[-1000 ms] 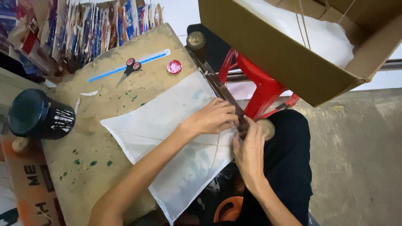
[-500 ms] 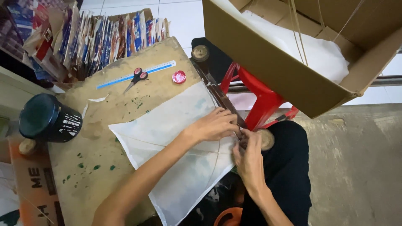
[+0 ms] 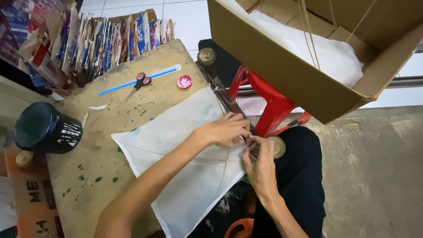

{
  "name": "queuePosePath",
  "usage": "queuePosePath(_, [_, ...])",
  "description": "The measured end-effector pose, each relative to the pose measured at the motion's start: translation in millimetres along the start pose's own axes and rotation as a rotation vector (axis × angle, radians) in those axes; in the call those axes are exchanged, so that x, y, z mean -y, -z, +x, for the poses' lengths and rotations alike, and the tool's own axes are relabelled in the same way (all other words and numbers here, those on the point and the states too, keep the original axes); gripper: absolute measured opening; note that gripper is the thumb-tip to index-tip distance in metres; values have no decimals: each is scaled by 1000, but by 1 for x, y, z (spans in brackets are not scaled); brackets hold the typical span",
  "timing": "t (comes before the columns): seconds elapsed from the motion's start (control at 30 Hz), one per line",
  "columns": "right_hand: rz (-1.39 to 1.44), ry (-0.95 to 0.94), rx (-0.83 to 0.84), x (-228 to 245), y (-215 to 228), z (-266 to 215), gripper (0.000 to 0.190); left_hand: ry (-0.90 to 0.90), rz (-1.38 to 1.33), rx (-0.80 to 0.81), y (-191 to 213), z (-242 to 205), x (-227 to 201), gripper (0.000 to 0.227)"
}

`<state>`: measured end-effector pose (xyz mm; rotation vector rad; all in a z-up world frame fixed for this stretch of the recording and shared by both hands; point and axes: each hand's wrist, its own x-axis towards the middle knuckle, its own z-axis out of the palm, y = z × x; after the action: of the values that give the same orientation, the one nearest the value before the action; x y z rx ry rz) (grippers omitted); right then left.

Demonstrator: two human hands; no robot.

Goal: Assembling a kite by applying glue to the wooden frame and pressing the paper covering onto it.

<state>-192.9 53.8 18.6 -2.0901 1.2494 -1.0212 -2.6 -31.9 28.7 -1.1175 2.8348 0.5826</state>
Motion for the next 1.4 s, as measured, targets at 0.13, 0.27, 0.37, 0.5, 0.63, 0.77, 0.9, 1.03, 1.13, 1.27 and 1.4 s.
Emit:
queuePosePath(0.13, [-10,16,-17,2,1,1,42,28,2,65,11,2,-7,33])
queuePosePath(0.27, [3,11,-11,1,2,0,44,83,1,122,17,3,-11,53])
queuePosePath(0.37, [-1,24,-16,-2,0,-1,44,125,-10,187,27,6,-16,60])
queuePosePath(0.5, [2,21,-31,-2,0,-1,44,170,-5,228,26,12,-13,44])
queuePosePath(0.63, [-17,31,-36,-8,-2,-2,46,215,-81,287,43,13,-20,43])
queuePosePath(0.77, [-7,17,-24,-12,-2,-2,45,139,-42,287,38,21,-13,49])
queuePosePath(0.9, [36,-29,-11,-11,-1,-2,44,127,-43,286,44,21,-14,47])
queuePosePath(1.03, [48,-40,-40,-10,-2,0,44,181,-127,325,46,22,-10,46])
queuePosePath(1.13, [68,-201,-56,-5,-3,-2,43,161,-19,160,23,22,2,29])
queuePosePath(1.27, [94,-227,-57,0,-3,2,46,177,-76,171,22,19,6,20])
queuePosePath(1.4, [204,-289,-43,5,0,3,43,163,-111,159,16,19,7,11])
